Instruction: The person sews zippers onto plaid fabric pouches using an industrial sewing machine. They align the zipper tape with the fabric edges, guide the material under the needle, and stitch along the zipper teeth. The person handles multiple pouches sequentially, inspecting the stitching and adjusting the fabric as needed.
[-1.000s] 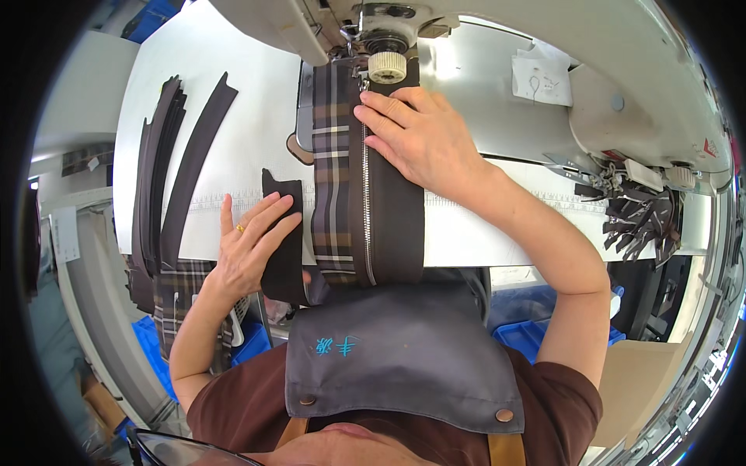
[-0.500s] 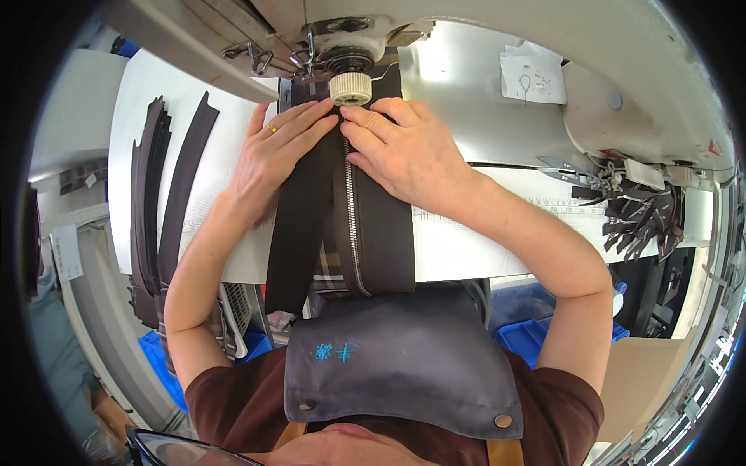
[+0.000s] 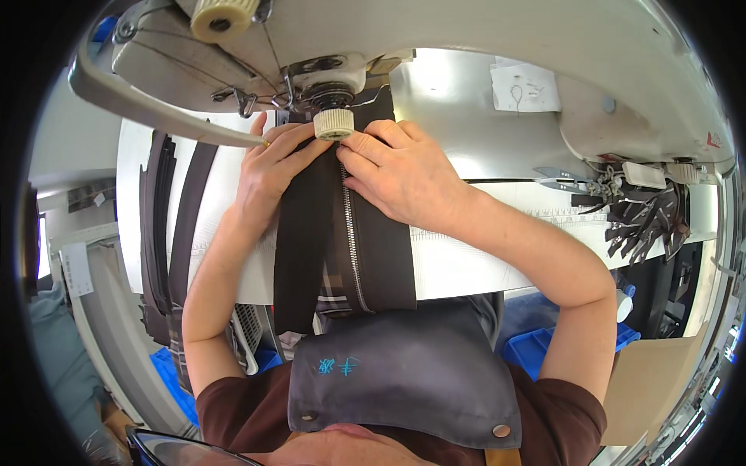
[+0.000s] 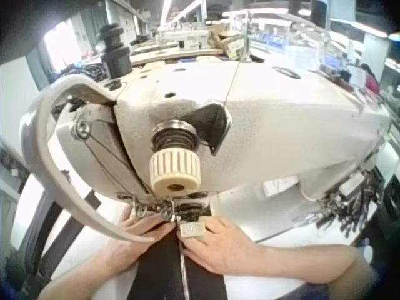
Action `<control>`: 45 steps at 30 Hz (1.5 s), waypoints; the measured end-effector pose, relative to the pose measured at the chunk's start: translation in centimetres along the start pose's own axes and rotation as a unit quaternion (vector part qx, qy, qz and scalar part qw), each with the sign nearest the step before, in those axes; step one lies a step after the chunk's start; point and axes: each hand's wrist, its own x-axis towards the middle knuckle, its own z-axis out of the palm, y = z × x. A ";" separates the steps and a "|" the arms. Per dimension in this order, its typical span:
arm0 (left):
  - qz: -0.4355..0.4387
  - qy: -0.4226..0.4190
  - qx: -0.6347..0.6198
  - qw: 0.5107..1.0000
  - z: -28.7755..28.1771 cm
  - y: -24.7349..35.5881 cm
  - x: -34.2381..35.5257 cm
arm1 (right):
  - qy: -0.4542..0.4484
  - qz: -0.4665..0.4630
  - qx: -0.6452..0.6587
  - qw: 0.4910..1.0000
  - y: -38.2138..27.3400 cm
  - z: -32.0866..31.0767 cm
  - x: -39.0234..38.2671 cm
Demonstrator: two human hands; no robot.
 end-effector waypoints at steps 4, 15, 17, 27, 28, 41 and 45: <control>0.007 0.026 0.013 1.000 0.3 -0.2 0.2 | 0.001 0.005 0.005 1.000 0.0 0.1 -0.1; 0.005 0.015 -0.007 1.000 0.4 -0.6 0.4 | 0.019 0.001 0.001 1.000 0.1 0.2 -0.2; 0.003 -0.007 -0.011 1.000 -0.1 -0.5 0.5 | 0.021 0.000 0.003 1.000 0.1 0.3 -0.2; -0.056 -0.110 -0.002 0.992 -1.4 1.5 0.1 | 0.030 0.006 0.061 0.998 1.2 0.5 -0.7; -0.062 -0.122 0.014 0.991 -1.2 1.5 0.0 | 0.029 0.010 0.057 0.998 1.5 0.5 -0.6; -0.080 -0.062 -0.047 0.994 -0.3 1.2 -0.5 | -0.114 0.038 -0.062 0.991 2.7 0.0 0.4; -0.079 -0.076 -0.051 0.993 -0.3 0.8 -0.3 | -0.102 0.067 -0.066 0.990 2.4 -0.5 0.8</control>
